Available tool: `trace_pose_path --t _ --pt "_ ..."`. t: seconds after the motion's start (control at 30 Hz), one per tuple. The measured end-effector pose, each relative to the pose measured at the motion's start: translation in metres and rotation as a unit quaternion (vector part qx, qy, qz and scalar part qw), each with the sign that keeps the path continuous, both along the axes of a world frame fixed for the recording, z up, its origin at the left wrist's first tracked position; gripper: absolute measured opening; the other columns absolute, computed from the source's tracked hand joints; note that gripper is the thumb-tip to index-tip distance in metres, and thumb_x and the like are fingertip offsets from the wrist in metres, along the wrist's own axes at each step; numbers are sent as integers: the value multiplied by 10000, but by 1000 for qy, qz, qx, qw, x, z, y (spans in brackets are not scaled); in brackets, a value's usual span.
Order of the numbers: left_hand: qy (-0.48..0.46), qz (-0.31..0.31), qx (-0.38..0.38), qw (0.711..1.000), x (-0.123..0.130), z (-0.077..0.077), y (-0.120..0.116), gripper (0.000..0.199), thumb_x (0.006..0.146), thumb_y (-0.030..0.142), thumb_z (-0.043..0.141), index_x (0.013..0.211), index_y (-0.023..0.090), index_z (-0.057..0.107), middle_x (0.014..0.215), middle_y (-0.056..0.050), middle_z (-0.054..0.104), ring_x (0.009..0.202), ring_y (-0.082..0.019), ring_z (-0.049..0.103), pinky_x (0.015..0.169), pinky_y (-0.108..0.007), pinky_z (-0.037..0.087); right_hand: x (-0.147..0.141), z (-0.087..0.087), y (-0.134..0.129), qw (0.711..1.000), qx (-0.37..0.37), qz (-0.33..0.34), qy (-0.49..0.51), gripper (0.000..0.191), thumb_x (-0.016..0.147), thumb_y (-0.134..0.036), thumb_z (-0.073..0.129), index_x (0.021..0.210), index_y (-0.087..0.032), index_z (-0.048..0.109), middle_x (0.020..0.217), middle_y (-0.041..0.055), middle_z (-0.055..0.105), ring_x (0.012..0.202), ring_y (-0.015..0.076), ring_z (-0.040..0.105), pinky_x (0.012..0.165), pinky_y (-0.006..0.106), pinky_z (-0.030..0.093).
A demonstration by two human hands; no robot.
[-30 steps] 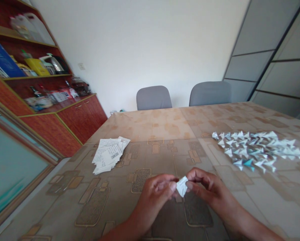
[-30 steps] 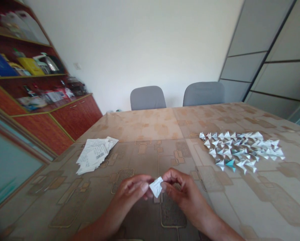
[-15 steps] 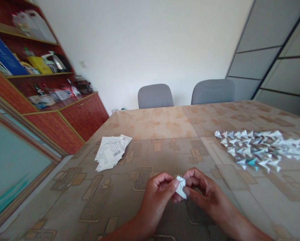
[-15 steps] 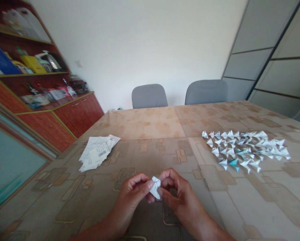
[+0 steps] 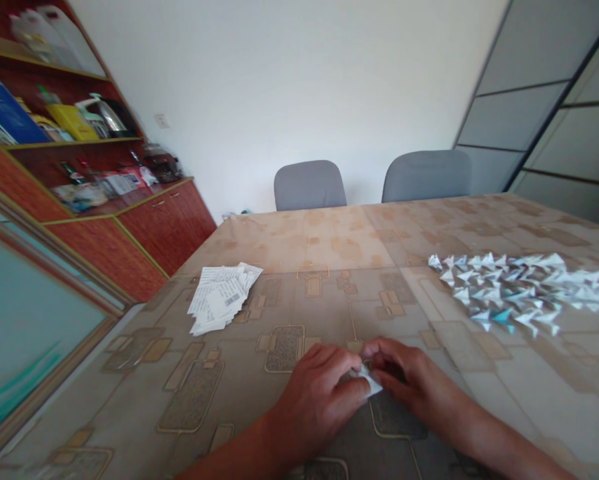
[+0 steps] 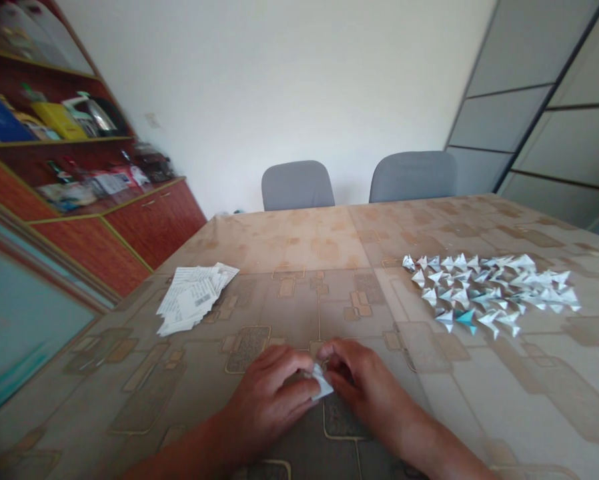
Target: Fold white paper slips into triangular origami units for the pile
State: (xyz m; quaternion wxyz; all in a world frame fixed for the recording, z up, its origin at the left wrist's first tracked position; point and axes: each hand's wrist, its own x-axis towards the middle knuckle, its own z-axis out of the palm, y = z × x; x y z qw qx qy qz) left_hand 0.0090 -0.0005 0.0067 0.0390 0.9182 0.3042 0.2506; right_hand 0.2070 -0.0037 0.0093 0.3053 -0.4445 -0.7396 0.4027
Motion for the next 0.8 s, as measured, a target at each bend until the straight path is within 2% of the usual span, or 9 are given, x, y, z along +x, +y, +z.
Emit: trace_pose_path --t 0.13,0.3,0.53,0.8 --pt "5 -8 28 1000 4 -10 -1 178 916 221 568 752 187 630 771 -13 635 723 -166 522 650 -294 335 0 -9 1 984 95 -12 -152 113 832 -102 594 758 -188 601 730 4 629 713 176 560 674 281 397" --pt "12 14 -39 999 5 -15 -2 103 872 231 628 777 192 624 758 -4 613 743 -174 513 670 -305 335 3 -6 0 967 140 26 -209 156 833 -88 629 720 -196 636 721 -4 643 743 175 553 704 292 348" --pt "-10 42 -123 991 8 -7 -5 94 878 215 610 789 185 610 789 -7 606 776 -175 520 705 -308 345 1 3 -7 953 143 24 -264 177 765 -35 642 716 -204 642 748 -8 646 777 183 538 731 311 319" --pt "-28 96 -182 978 12 -4 -4 71 805 152 680 775 174 620 781 1 590 801 -177 526 714 -304 339 1 7 -11 964 101 0 -248 150 764 -64 633 745 -212 653 779 -5 650 807 196 539 754 331 316"
